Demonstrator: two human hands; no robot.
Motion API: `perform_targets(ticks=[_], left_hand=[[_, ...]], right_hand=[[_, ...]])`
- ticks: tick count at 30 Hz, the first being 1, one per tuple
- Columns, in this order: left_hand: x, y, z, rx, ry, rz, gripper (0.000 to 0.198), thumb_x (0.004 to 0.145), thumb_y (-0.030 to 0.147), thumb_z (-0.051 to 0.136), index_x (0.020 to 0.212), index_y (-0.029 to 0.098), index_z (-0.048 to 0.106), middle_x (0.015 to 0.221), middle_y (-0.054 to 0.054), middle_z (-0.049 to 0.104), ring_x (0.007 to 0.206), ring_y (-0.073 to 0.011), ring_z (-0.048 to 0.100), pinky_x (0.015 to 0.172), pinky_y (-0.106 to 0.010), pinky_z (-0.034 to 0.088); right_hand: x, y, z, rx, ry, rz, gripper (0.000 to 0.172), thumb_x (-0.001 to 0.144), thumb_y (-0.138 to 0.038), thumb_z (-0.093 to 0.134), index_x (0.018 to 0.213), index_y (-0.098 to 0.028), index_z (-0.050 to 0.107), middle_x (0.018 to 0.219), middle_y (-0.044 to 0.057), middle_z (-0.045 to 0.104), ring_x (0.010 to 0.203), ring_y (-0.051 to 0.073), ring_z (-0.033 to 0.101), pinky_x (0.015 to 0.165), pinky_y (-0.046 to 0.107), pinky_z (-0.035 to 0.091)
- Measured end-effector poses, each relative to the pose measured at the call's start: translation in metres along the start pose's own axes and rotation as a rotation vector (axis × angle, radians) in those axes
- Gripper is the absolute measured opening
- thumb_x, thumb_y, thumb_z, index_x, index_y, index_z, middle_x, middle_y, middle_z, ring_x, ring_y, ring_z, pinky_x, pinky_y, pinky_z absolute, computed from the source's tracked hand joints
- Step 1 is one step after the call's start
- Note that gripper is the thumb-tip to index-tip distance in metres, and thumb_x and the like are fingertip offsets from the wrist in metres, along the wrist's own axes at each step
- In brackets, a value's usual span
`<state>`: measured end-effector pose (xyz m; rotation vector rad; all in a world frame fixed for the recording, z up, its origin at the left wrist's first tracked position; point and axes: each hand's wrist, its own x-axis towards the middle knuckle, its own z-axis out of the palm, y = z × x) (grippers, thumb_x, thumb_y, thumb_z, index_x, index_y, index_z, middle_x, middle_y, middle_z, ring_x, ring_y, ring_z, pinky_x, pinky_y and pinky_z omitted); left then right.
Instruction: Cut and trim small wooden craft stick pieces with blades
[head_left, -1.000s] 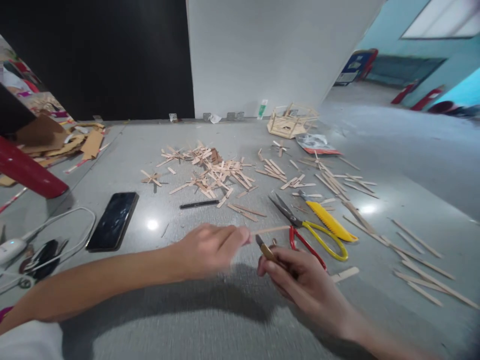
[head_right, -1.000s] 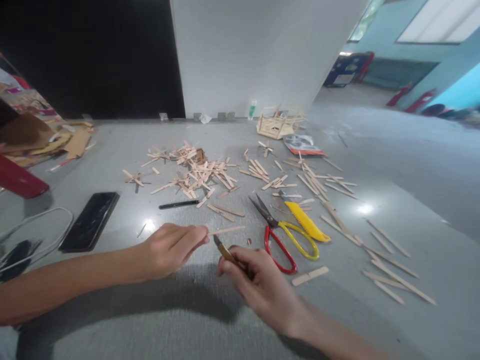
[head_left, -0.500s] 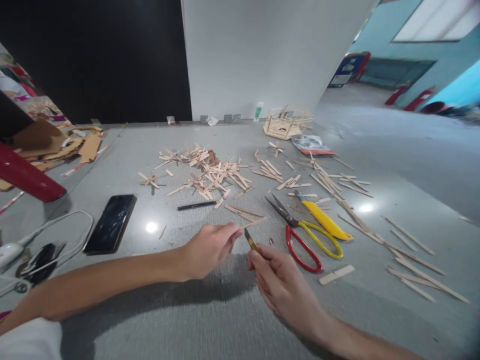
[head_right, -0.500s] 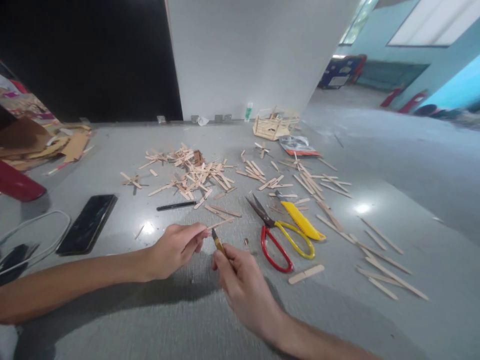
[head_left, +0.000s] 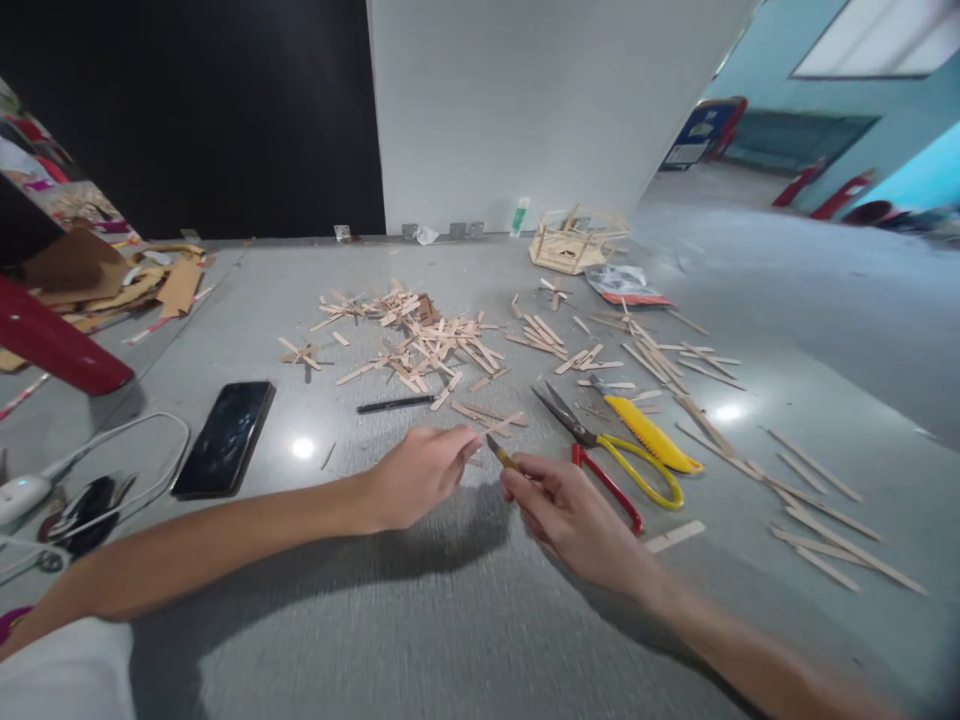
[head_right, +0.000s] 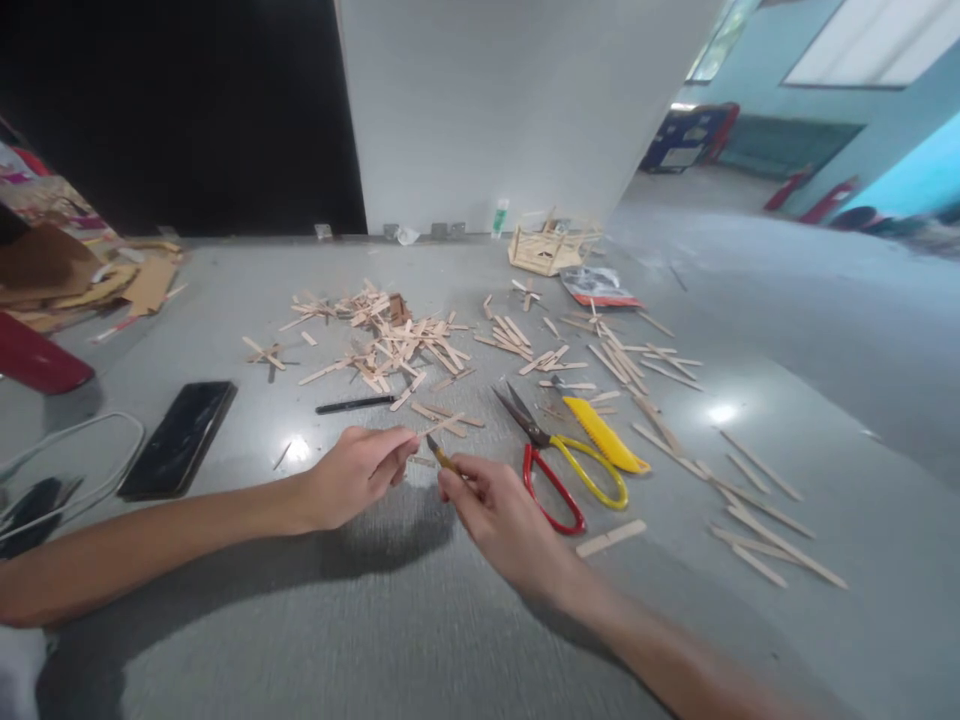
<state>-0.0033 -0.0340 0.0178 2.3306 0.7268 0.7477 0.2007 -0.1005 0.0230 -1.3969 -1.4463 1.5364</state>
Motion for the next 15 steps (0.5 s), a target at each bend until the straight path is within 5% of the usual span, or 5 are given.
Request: perform_targets(ticks=[2,9,11,15], left_hand=[[0.001,-0.001,-0.001,-0.012,-0.013,0.002,0.026,0.101,0.018,0.033,0.080,0.019,0.048,0.058,0.006,0.046,0.050,-0.0079,0.043,0.051,-0.019,0.036],[-0.010,0.001,0.009,0.185,-0.169,0.136,0.029,0.104,0.022,0.033,0.089,0.015,0.056,0.060,0.004,0.048,0.048,-0.0095,0.039,0.047,-0.021,0.032],[-0.015,-0.001,0.012,0.283,-0.109,0.193,0.027,0.104,0.019,0.030,0.095,0.014,0.055,0.062,0.003,0.051,0.048,-0.0104,0.041,0.047,-0.022,0.035],[-0.020,-0.007,0.014,0.433,0.060,0.266,0.023,0.098,0.008,0.030,0.106,0.014,0.050,0.069,0.002,0.057,0.052,-0.0115,0.051,0.051,-0.022,0.043]], right_hand=[[0.002,0.001,-0.005,0.007,-0.075,0.029,0.047,0.091,-0.067,0.054,0.077,-0.023,0.049,0.045,-0.013,0.026,0.035,0.005,0.023,0.034,0.019,0.018],[0.018,-0.010,-0.075,-0.043,-0.458,0.172,0.048,0.081,-0.064,0.069,0.066,-0.020,0.055,0.041,-0.012,0.032,0.029,0.004,0.021,0.028,0.019,0.015],[0.017,-0.011,-0.068,-0.072,-0.419,0.130,0.047,0.083,-0.062,0.068,0.068,-0.019,0.056,0.042,-0.011,0.034,0.032,0.004,0.023,0.030,0.019,0.014],[0.005,-0.002,-0.021,-0.086,-0.193,-0.004,0.047,0.093,-0.064,0.053,0.075,-0.021,0.050,0.048,-0.010,0.033,0.039,0.006,0.026,0.037,0.021,0.017]])
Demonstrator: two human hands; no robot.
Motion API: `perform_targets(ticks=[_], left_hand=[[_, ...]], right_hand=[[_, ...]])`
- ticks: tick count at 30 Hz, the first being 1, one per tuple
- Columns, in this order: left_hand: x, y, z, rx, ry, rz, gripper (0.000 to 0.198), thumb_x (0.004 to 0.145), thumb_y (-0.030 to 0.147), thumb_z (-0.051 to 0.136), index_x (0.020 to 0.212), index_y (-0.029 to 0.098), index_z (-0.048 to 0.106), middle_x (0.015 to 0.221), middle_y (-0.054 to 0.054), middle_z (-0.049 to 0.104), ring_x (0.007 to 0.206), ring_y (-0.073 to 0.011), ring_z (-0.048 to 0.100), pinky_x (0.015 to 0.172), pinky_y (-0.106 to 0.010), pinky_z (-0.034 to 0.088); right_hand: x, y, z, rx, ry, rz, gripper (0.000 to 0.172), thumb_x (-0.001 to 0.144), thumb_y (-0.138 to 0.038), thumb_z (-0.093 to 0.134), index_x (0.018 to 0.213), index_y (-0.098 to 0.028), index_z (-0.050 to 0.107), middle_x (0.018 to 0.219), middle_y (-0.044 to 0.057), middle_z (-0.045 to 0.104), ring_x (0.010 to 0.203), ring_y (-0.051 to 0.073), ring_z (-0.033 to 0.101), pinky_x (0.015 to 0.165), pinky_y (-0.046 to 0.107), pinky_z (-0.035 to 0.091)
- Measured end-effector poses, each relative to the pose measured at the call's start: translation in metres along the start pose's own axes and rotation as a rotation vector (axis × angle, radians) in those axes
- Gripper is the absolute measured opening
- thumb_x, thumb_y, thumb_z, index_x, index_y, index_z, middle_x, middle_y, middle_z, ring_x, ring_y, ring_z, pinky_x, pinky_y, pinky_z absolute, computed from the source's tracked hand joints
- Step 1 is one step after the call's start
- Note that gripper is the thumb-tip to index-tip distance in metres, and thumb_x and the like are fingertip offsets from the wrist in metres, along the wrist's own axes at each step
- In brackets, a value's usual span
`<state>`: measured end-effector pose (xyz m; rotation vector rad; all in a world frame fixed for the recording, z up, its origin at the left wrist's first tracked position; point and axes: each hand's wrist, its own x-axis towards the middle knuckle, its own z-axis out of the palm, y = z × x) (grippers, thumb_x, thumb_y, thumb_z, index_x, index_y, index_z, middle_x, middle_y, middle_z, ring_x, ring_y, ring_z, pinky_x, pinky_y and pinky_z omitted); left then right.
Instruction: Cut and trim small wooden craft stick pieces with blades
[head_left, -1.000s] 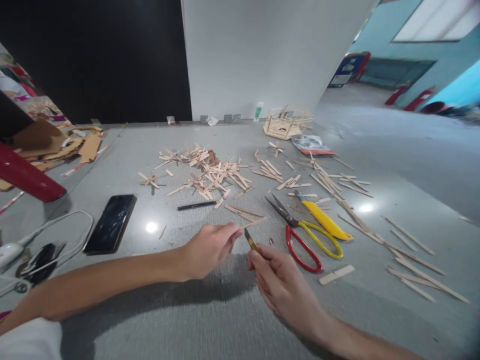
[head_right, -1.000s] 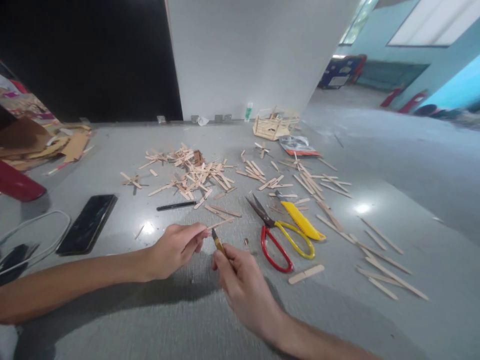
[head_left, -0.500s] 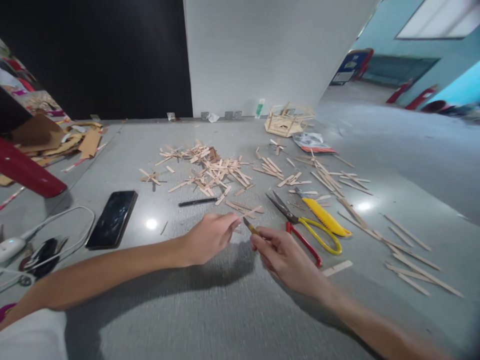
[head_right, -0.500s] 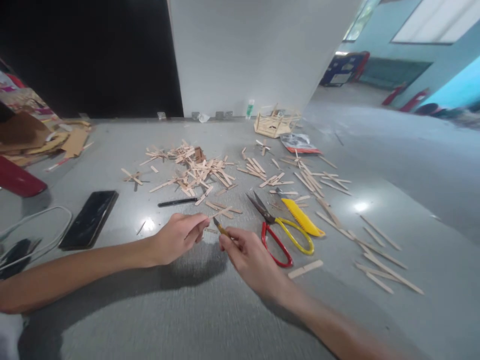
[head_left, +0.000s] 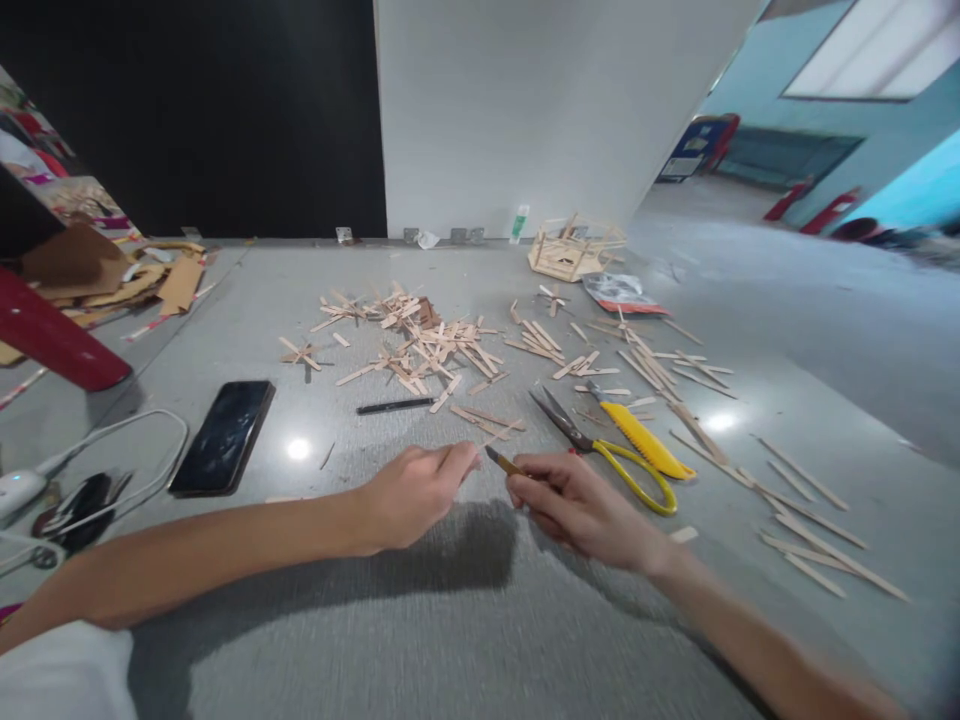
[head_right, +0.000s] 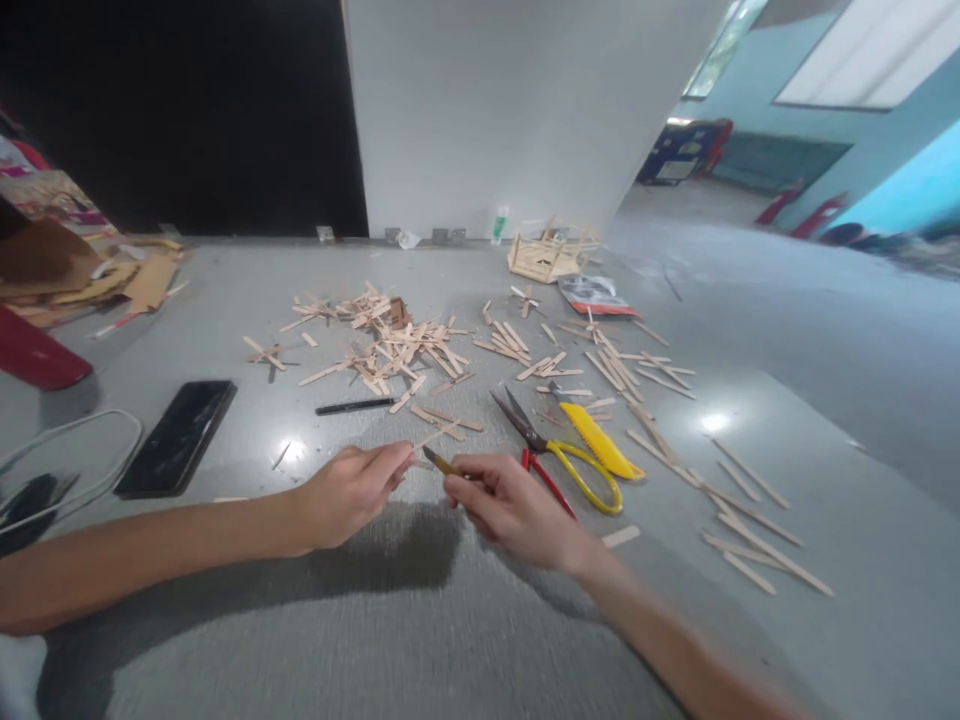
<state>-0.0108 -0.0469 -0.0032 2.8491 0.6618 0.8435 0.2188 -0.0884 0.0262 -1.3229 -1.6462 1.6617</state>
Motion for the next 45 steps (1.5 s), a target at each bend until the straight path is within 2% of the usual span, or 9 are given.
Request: perform_targets(ticks=[5,12,17,23,28,32,39,42,45], left_hand=[[0.005,0.002,-0.011,0.162,0.076,0.086,0.018,0.100,0.006,0.031,0.105,0.014,0.047,0.070,0.002,0.057,0.053,-0.0111,0.056,0.048,-0.020,0.042],[0.014,0.015,-0.033,0.389,0.141,0.282,0.014,0.102,0.008,0.039,0.110,0.007,0.051,0.063,0.002,0.058,0.051,-0.0103,0.057,0.045,-0.020,0.046],[0.011,0.017,-0.026,0.440,0.187,0.364,0.013,0.097,0.006,0.048,0.104,0.000,0.057,0.062,0.001,0.057,0.048,-0.0110,0.056,0.040,-0.021,0.046],[0.015,0.020,-0.022,0.289,0.199,0.260,0.013,0.101,0.007,0.043,0.104,0.002,0.054,0.066,-0.002,0.064,0.055,-0.0130,0.063,0.049,-0.023,0.054],[0.013,0.023,-0.025,0.161,0.122,0.091,0.024,0.105,0.012,0.034,0.126,0.003,0.042,0.082,-0.007,0.072,0.067,-0.0150,0.070,0.056,-0.024,0.059],[0.013,0.023,-0.031,0.228,0.037,0.165,0.025,0.100,0.003,0.030,0.119,0.006,0.046,0.082,-0.007,0.069,0.069,-0.0154,0.070,0.059,-0.025,0.060],[0.014,0.024,-0.028,0.408,0.169,0.268,0.016,0.099,0.008,0.041,0.105,0.005,0.056,0.066,-0.001,0.060,0.057,-0.0144,0.063,0.051,-0.024,0.056],[0.014,0.021,-0.028,0.383,0.150,0.282,0.020,0.099,0.006,0.038,0.103,0.005,0.057,0.065,-0.001,0.060,0.054,-0.0134,0.061,0.048,-0.023,0.054],[0.017,0.019,-0.029,0.407,0.114,0.331,0.021,0.098,0.004,0.038,0.100,0.004,0.058,0.063,-0.001,0.060,0.050,-0.0134,0.058,0.043,-0.024,0.050]], right_hand=[[-0.002,0.008,0.027,-0.024,0.233,-0.164,0.045,0.096,-0.061,0.050,0.073,-0.022,0.050,0.053,-0.008,0.031,0.045,0.009,0.027,0.043,0.025,0.020],[-0.006,-0.012,-0.018,-0.256,-0.065,-0.300,0.053,0.098,-0.065,0.043,0.069,-0.021,0.050,0.058,-0.004,0.040,0.051,0.010,0.034,0.049,0.027,0.025],[-0.010,-0.010,-0.022,-0.308,-0.130,-0.247,0.050,0.100,-0.063,0.040,0.077,-0.021,0.055,0.068,-0.001,0.048,0.057,0.012,0.040,0.054,0.026,0.034],[-0.010,-0.003,-0.002,-0.278,0.025,-0.270,0.057,0.100,-0.067,0.034,0.065,-0.023,0.043,0.063,-0.001,0.043,0.058,0.014,0.038,0.054,0.029,0.031],[-0.010,0.002,0.016,-0.250,0.133,-0.268,0.058,0.100,-0.068,0.031,0.063,-0.023,0.039,0.058,-0.002,0.038,0.055,0.013,0.034,0.051,0.029,0.025],[-0.014,0.006,0.025,-0.242,0.188,-0.238,0.057,0.101,-0.066,0.032,0.065,-0.023,0.041,0.060,-0.001,0.041,0.056,0.013,0.037,0.050,0.029,0.027],[-0.016,0.017,0.058,0.045,0.209,-0.182,0.057,0.097,-0.073,0.033,0.067,-0.024,0.038,0.060,-0.004,0.034,0.052,0.012,0.031,0.048,0.028,0.027],[-0.014,0.015,0.043,-0.062,0.200,-0.220,0.056,0.099,-0.068,0.033,0.065,-0.024,0.038,0.060,-0.003,0.038,0.055,0.013,0.035,0.051,0.028,0.030],[-0.016,0.006,0.003,-0.344,0.151,-0.222,0.049,0.097,-0.060,0.047,0.065,-0.023,0.049,0.061,0.000,0.047,0.058,0.015,0.041,0.055,0.029,0.032]])
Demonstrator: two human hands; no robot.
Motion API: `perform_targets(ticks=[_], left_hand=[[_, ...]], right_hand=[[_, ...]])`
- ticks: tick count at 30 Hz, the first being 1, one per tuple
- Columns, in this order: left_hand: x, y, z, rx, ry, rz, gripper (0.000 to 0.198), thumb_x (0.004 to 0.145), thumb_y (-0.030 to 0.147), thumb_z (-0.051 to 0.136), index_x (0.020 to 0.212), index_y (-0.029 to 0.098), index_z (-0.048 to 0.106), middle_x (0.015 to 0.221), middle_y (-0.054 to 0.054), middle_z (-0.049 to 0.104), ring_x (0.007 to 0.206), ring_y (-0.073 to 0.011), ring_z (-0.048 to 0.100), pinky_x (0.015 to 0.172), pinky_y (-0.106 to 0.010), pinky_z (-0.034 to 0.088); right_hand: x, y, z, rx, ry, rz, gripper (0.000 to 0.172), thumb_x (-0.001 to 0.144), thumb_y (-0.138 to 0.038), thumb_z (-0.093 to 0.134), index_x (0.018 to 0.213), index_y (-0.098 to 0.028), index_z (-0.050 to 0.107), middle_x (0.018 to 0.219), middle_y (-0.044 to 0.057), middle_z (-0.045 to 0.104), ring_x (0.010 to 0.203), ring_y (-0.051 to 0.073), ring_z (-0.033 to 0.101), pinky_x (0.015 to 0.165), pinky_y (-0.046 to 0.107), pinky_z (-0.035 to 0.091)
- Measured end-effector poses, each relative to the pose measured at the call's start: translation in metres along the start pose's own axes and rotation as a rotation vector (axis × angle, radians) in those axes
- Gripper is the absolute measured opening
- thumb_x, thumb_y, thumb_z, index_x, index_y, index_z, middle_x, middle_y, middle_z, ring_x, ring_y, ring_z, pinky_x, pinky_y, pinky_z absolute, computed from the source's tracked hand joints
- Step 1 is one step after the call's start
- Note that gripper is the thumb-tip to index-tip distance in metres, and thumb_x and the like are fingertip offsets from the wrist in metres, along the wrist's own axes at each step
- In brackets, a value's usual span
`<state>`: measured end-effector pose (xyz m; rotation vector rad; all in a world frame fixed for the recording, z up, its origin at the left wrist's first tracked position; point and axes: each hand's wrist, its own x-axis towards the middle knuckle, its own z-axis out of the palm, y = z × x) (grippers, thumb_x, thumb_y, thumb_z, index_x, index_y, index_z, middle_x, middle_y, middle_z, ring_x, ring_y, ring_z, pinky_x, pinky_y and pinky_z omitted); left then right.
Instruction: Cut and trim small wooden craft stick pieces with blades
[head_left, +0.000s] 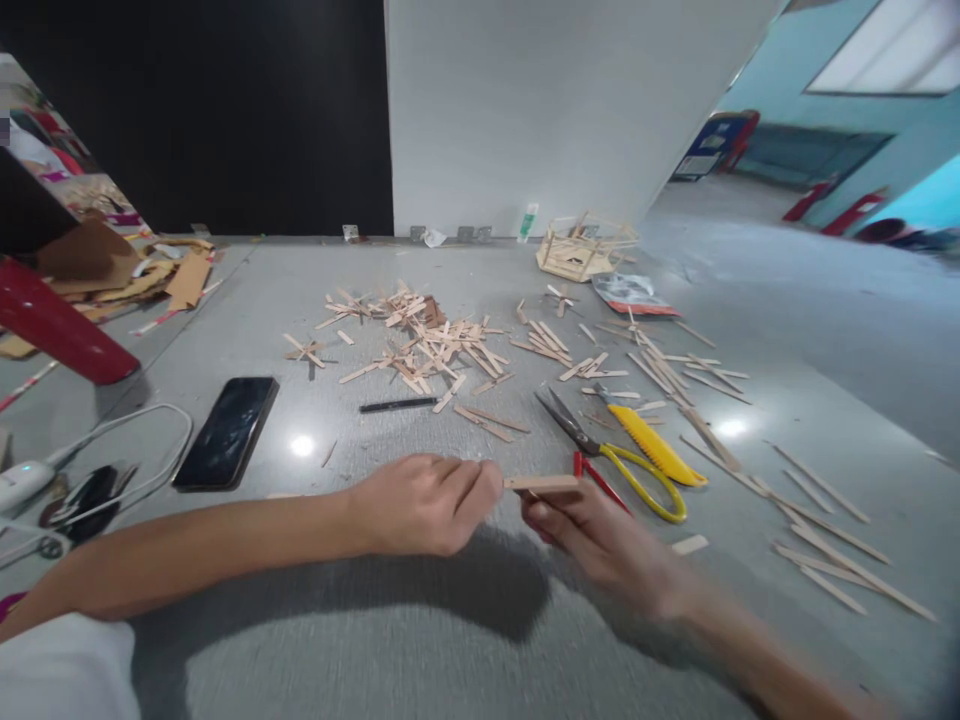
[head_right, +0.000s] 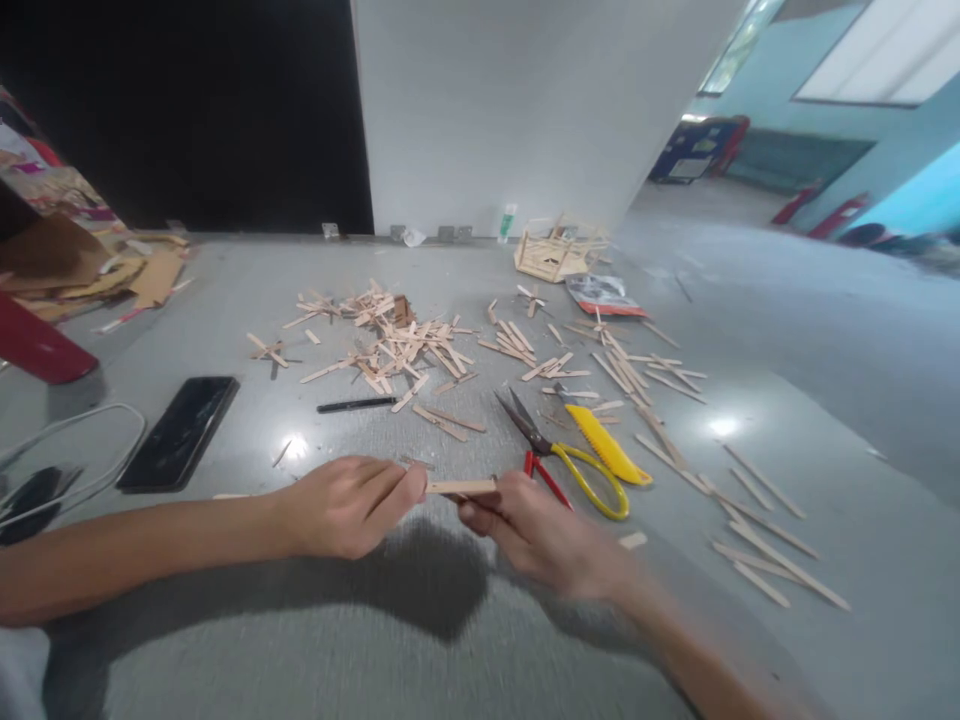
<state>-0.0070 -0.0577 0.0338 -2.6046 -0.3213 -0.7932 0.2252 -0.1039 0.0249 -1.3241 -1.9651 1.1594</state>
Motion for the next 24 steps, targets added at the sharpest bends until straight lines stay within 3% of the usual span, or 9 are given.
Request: perform_targets(ticks=[2,4,7,10,12,16,19,21,24], left_hand=[[0.001,0.001,0.001,0.017,0.019,0.021,0.020,0.097,0.004,0.039,0.100,0.003,0.059,0.062,-0.001,0.060,0.049,-0.0134,0.056,0.042,-0.025,0.049],[0.001,0.003,0.002,0.030,0.055,0.005,0.019,0.098,0.005,0.040,0.099,0.002,0.059,0.061,-0.001,0.060,0.049,-0.0128,0.056,0.043,-0.024,0.050],[-0.001,0.005,0.004,0.043,0.078,-0.028,0.016,0.098,0.006,0.044,0.103,0.001,0.058,0.065,-0.002,0.062,0.052,-0.0124,0.059,0.046,-0.023,0.053],[-0.003,0.001,0.005,0.000,0.025,-0.041,0.018,0.101,0.008,0.040,0.107,0.004,0.056,0.067,-0.002,0.063,0.056,-0.0126,0.062,0.049,-0.022,0.054],[-0.004,-0.004,0.006,-0.048,-0.019,-0.053,0.020,0.102,0.009,0.035,0.105,0.008,0.055,0.067,-0.001,0.062,0.055,-0.0119,0.061,0.048,-0.021,0.053],[-0.007,-0.011,0.010,-0.123,-0.159,-0.030,0.019,0.099,0.004,0.035,0.102,0.010,0.052,0.069,0.000,0.061,0.052,-0.0118,0.057,0.046,-0.022,0.048],[-0.012,-0.008,0.017,-0.158,-0.208,0.005,0.019,0.100,0.006,0.034,0.104,0.010,0.052,0.071,-0.002,0.062,0.052,-0.0124,0.057,0.046,-0.022,0.045],[-0.014,-0.006,0.021,-0.193,-0.210,-0.015,0.022,0.101,0.007,0.031,0.105,0.010,0.053,0.072,-0.002,0.063,0.053,-0.0128,0.057,0.047,-0.023,0.045],[-0.011,-0.007,0.017,-0.364,-0.208,-0.147,0.027,0.103,0.009,0.027,0.104,0.011,0.054,0.073,-0.004,0.064,0.055,-0.0131,0.056,0.049,-0.023,0.044]], right_hand=[[0.002,0.003,-0.022,-0.085,-0.062,-0.007,0.039,0.093,-0.055,0.057,0.070,-0.023,0.057,0.064,0.001,0.052,0.059,0.015,0.045,0.056,0.030,0.034],[0.003,0.004,-0.025,-0.065,-0.091,-0.005,0.037,0.092,-0.054,0.057,0.073,-0.023,0.058,0.065,0.001,0.052,0.058,0.015,0.044,0.056,0.029,0.034],[0.000,0.001,0.008,0.152,-0.034,0.026,0.050,0.097,-0.063,0.045,0.068,-0.023,0.047,0.063,-0.001,0.044,0.056,0.013,0.038,0.051,0.028,0.032],[-0.004,-0.003,0.049,0.479,0.048,0.123,0.055,0.096,-0.073,0.034,0.069,-0.025,0.033,0.059,-0.007,0.028,0.048,0.010,0.026,0.045,0.026,0.025],[-0.004,-0.005,0.057,0.489,0.039,0.140,0.057,0.095,-0.077,0.029,0.069,-0.026,0.029,0.059,-0.008,0.023,0.048,0.009,0.022,0.044,0.026,0.023],[0.003,-0.002,0.014,0.304,-0.055,0.124,0.060,0.091,-0.076,0.043,0.062,-0.023,0.039,0.057,-0.005,0.034,0.050,0.010,0.028,0.047,0.028,0.023],[0.009,0.002,-0.023,0.127,-0.099,0.125,0.050,0.083,-0.067,0.064,0.064,-0.022,0.055,0.060,-0.001,0.047,0.055,0.013,0.038,0.051,0.029,0.025],[0.009,0.001,-0.028,0.088,-0.132,0.132,0.048,0.083,-0.063,0.067,0.062,-0.021,0.054,0.058,-0.001,0.047,0.055,0.013,0.038,0.051,0.029,0.024],[0.002,-0.010,-0.005,0.330,-0.094,0.196,0.056,0.089,-0.069,0.056,0.062,-0.021,0.043,0.056,-0.005,0.036,0.051,0.009,0.028,0.046,0.026,0.020]])
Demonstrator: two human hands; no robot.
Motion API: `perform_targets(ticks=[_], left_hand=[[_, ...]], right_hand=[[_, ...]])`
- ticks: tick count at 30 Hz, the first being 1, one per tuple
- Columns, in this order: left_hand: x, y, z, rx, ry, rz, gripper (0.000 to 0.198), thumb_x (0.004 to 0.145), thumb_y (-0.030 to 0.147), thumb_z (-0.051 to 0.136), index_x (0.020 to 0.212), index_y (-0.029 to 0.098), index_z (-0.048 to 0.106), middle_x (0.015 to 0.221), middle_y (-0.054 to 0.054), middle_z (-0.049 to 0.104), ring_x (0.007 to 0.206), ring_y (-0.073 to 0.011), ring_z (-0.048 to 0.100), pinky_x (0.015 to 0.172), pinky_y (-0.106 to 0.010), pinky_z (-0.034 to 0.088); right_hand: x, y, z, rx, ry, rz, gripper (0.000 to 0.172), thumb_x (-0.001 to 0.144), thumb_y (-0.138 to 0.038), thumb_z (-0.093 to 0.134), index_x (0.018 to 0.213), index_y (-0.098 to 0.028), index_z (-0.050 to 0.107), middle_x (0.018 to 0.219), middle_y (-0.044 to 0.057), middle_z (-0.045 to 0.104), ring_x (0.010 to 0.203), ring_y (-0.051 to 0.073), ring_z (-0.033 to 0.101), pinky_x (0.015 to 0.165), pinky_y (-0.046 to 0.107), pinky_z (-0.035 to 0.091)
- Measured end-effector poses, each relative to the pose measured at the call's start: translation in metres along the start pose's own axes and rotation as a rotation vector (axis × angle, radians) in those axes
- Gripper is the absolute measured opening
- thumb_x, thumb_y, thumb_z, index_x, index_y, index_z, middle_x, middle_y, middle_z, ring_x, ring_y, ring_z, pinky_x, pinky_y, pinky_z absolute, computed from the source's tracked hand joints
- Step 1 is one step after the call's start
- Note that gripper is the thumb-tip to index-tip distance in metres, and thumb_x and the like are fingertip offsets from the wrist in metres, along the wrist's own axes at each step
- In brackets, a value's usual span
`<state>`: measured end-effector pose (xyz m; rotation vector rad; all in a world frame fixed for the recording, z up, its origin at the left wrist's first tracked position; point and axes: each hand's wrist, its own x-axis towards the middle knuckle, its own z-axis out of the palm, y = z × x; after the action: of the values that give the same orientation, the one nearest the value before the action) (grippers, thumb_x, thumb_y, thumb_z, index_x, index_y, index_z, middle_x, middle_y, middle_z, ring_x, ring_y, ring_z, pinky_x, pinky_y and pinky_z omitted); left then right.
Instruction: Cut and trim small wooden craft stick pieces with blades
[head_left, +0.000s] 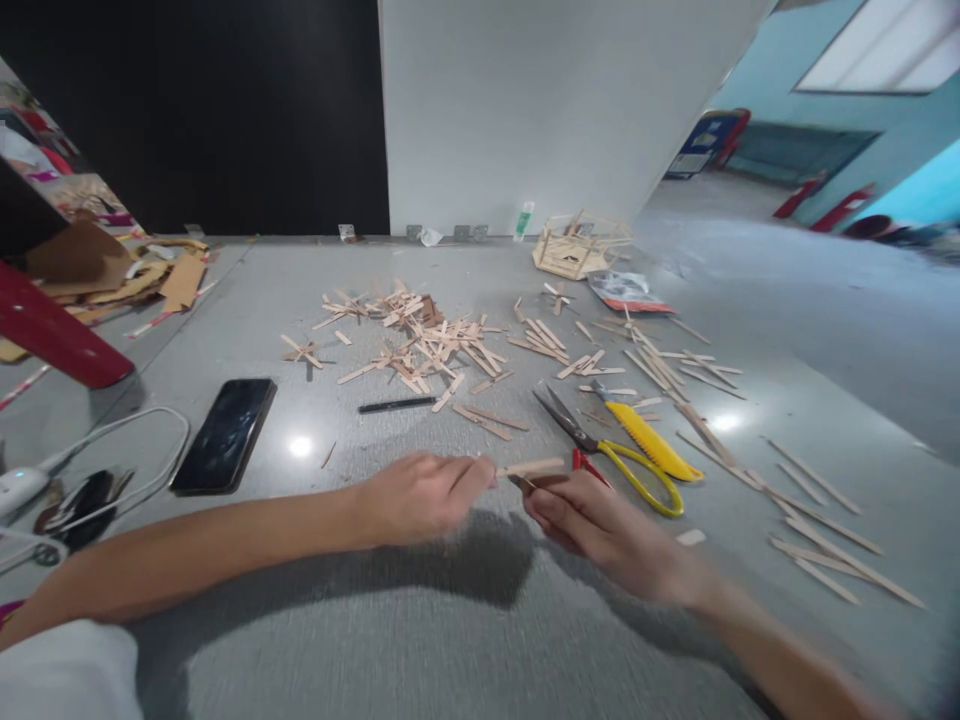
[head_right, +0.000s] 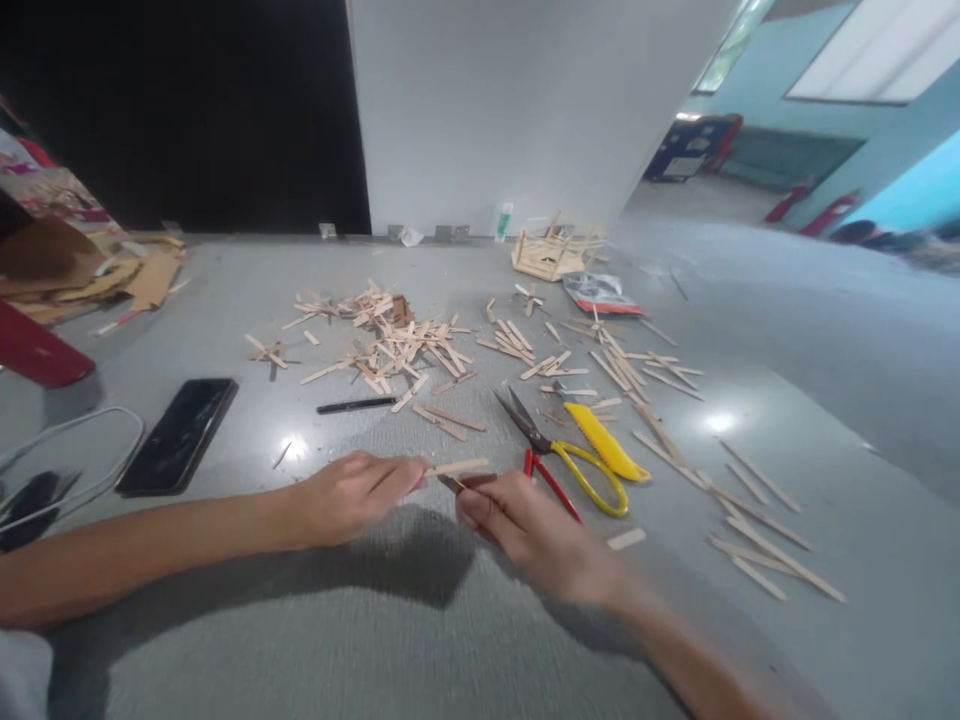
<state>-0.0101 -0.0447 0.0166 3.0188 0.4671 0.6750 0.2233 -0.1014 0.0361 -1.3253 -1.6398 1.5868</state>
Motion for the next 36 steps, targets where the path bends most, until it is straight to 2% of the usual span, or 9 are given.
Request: perform_targets(ticks=[2,4,7,10,15,25,28,33,36], left_hand=[[0.005,0.001,-0.010,-0.269,0.036,-0.122,0.029,0.104,0.016,0.027,0.098,0.013,0.055,0.069,-0.002,0.062,0.053,-0.0111,0.053,0.050,-0.021,0.042],[0.012,0.002,-0.023,-0.581,0.057,-0.288,0.031,0.106,0.024,0.032,0.090,0.014,0.057,0.062,0.002,0.059,0.050,-0.0078,0.050,0.052,-0.018,0.042],[0.020,0.006,-0.037,-0.850,-0.028,-0.430,0.037,0.106,0.032,0.037,0.083,0.014,0.060,0.056,0.004,0.057,0.044,-0.0045,0.045,0.052,-0.015,0.039],[0.024,0.010,-0.041,-0.958,-0.097,-0.487,0.040,0.106,0.037,0.039,0.082,0.013,0.062,0.054,0.005,0.055,0.044,-0.0043,0.045,0.051,-0.014,0.037],[0.023,0.010,-0.035,-0.934,-0.130,-0.519,0.039,0.106,0.035,0.039,0.084,0.013,0.062,0.054,0.005,0.053,0.045,-0.0044,0.044,0.052,-0.014,0.037],[0.017,0.007,-0.028,-0.826,-0.144,-0.430,0.027,0.104,0.025,0.037,0.086,0.015,0.055,0.056,0.007,0.044,0.047,-0.0061,0.038,0.050,-0.018,0.033],[0.015,0.010,-0.020,-0.827,-0.090,-0.464,0.030,0.105,0.029,0.035,0.084,0.016,0.053,0.054,0.008,0.042,0.046,-0.0064,0.037,0.050,-0.018,0.033],[0.015,0.014,-0.004,-0.783,0.011,-0.497,0.023,0.101,0.021,0.037,0.084,0.017,0.051,0.056,0.009,0.039,0.047,-0.0065,0.033,0.049,-0.018,0.031],[0.015,0.011,-0.005,-0.782,0.010,-0.469,0.025,0.102,0.022,0.035,0.083,0.017,0.050,0.055,0.009,0.038,0.047,-0.0064,0.033,0.049,-0.018,0.031]], right_hand=[[-0.007,-0.005,0.024,0.187,0.042,0.015,0.057,0.093,-0.076,0.040,0.071,-0.023,0.039,0.056,-0.009,0.024,0.047,0.008,0.019,0.041,0.022,0.017],[-0.016,-0.012,0.043,0.574,-0.022,0.082,0.047,0.093,-0.068,0.053,0.082,-0.024,0.044,0.060,-0.011,0.019,0.047,0.006,0.012,0.039,0.017,0.014],[-0.026,-0.023,0.053,0.922,-0.180,0.102,0.030,0.095,-0.053,0.061,0.094,-0.025,0.050,0.061,-0.011,0.027,0.045,0.005,0.011,0.034,0.011,0.017],[-0.031,-0.028,0.051,1.027,-0.211,0.102,0.022,0.100,-0.047,0.055,0.097,-0.025,0.053,0.062,-0.010,0.036,0.041,0.004,0.016,0.031,0.009,0.027],[-0.030,-0.029,0.048,1.008,-0.144,0.165,0.026,0.095,-0.049,0.061,0.094,-0.024,0.055,0.063,-0.009,0.043,0.039,0.003,0.025,0.032,0.011,0.037],[-0.010,-0.024,0.006,0.740,-0.121,0.339,0.043,0.078,-0.055,0.077,0.070,-0.021,0.052,0.039,-0.016,0.021,0.030,0.001,0.008,0.025,0.010,0.018],[-0.007,-0.018,0.017,0.712,-0.074,0.301,0.047,0.075,-0.059,0.078,0.070,-0.021,0.052,0.041,-0.016,0.022,0.033,0.001,0.009,0.027,0.011,0.019],[-0.002,-0.004,0.058,0.665,0.242,0.133,0.053,0.078,-0.071,0.069,0.074,-0.022,0.047,0.046,-0.015,0.022,0.035,0.002,0.014,0.030,0.012,0.019],[-0.001,-0.004,0.045,0.602,0.137,0.131,0.051,0.081,-0.068,0.067,0.075,-0.022,0.050,0.046,-0.015,0.024,0.035,0.002,0.015,0.030,0.013,0.020]])
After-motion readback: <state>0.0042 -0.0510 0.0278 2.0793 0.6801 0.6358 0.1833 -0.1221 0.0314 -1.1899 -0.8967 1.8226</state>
